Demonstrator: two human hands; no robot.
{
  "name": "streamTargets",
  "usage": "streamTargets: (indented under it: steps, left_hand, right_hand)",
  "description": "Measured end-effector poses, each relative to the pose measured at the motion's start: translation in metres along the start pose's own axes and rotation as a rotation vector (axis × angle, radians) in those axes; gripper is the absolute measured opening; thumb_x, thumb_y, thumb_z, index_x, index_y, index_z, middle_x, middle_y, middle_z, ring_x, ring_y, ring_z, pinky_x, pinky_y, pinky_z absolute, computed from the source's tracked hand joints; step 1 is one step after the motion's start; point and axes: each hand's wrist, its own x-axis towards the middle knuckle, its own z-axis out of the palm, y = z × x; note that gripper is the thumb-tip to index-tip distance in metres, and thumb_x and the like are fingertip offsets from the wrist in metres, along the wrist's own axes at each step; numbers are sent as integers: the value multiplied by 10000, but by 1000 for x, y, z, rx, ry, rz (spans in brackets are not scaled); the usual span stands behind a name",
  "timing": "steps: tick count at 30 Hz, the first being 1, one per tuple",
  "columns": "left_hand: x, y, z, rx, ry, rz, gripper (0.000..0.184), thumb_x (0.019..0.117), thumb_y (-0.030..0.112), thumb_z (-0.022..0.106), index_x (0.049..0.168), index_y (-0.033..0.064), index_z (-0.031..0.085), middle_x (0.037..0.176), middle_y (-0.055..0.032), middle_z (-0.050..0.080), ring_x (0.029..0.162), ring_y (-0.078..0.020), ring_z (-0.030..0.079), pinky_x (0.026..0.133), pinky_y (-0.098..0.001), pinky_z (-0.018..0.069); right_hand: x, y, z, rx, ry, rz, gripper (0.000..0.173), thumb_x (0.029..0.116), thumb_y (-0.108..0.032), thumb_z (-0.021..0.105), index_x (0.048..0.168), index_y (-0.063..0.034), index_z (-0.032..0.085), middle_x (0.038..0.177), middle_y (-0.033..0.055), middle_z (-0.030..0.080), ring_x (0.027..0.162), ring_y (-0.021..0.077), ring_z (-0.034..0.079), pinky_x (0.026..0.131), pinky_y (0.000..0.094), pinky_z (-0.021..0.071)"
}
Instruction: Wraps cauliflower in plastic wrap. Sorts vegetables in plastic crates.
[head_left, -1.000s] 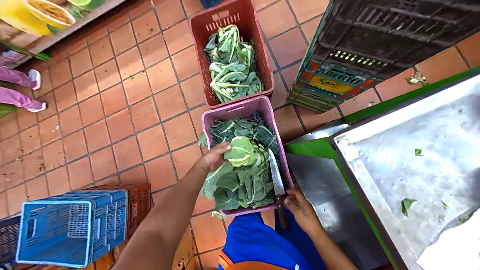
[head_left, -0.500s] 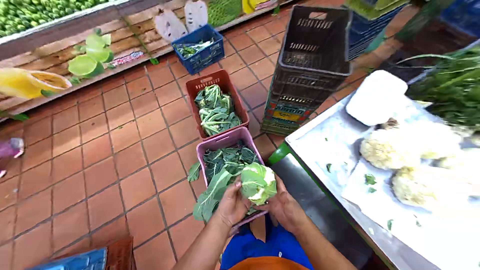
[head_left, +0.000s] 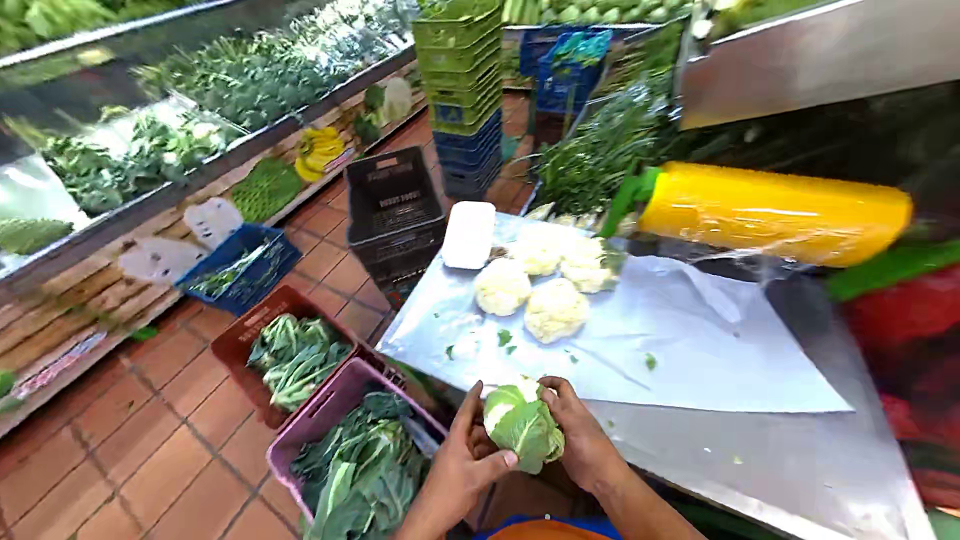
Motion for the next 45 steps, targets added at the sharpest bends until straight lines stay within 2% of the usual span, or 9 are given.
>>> streamTargets:
  steps: [4, 7, 10, 14, 25, 28, 33, 40, 45]
  left_hand:
    - [38, -8, 108, -109, -78, -84, 998, 764, 176, 889, 1555, 62, 292, 1455, -153, 529, 1066, -289, 710, 896, -466, 639]
    - [61, -11, 175, -198, -73, -124, 987, 743, 164, 894, 1507, 23, 286, 1417, -166, 552, 1094, -297, 699, 900, -478, 632]
    - [83, -8, 222, -242, -93, -140, 946, 748, 151, 889, 1476, 17, 301, 1399, -170, 557, 1058, -300, 705, 877, -477, 633]
    - [101, 0, 264, -222, -148, -185, 831, 765, 101, 872, 1410, 19, 355, 1357, -174, 560, 1010, -303, 717, 847, -471, 648]
    - [146, 29, 277, 154, -478, -212, 707, 873, 361, 818, 1398, 51, 460, 1382, -119, 588, 948, -221, 740, 845, -427, 653]
    - [207, 35, 269, 262, -289, -130, 517, 952, 364, 714, 1336, 46, 577, 1225, -120, 689, 921, -243, 731, 810, -462, 638]
    - [305, 57, 290, -198, -97, -124, 684, 988, 217, 657, 1549, 125, 277, 1509, -123, 480, 1113, -280, 675, 861, -478, 604]
    - [355, 45, 295, -441, 92, -157, 863, 924, 169, 745, 1597, 228, 209, 1342, -104, 546, 949, -206, 610, 715, -390, 532]
    - [346, 43, 284, -181, -236, -65, 192, 968, 214, 665, 1140, 181, 589, 926, -1, 648, 647, -87, 577, 557, -267, 507]
  right_hand:
    - [-26, -58, -97, -304, 94, 46, 542, 1015, -525, 522, 1329, -84, 519, 1090, 108, 689, 946, 220, 703, 790, 427, 617]
    - [-46, -96, -167, -269, 2, 110, 926, 911, -839, 310, 1502, -135, 423, 1274, 116, 674, 1083, 280, 696, 813, 496, 621]
    - [-61, -117, -219, -125, -82, 85, 1224, 710, -1001, 330, 1622, -193, 221, 1451, 131, 574, 1237, 320, 630, 927, 550, 582]
    - [-77, -116, -257, 55, -32, -77, 1202, 753, -933, 444, 1636, -187, 116, 1495, 160, 521, 1297, 332, 584, 1020, 553, 535]
    - [-68, -106, -270, 152, 425, -363, 799, 843, -535, 762, 1415, -31, 523, 1291, 194, 655, 1095, 288, 687, 897, 453, 601]
    - [-70, -105, -281, 302, 471, -335, 855, 790, -585, 784, 1405, -54, 518, 1236, 188, 674, 1060, 286, 697, 880, 466, 606]
    - [-76, -99, -280, 485, 456, -289, 836, 717, -596, 827, 1354, -114, 583, 1154, 170, 705, 990, 282, 721, 817, 483, 623]
    - [-87, -106, -285, 539, 424, -306, 792, 784, -776, 648, 1287, -164, 676, 1164, 137, 723, 1045, 267, 715, 843, 480, 618]
    - [-94, -109, -298, 526, 428, -291, 677, 800, -642, 731, 1277, -164, 681, 1138, 141, 727, 1001, 265, 727, 818, 477, 624]
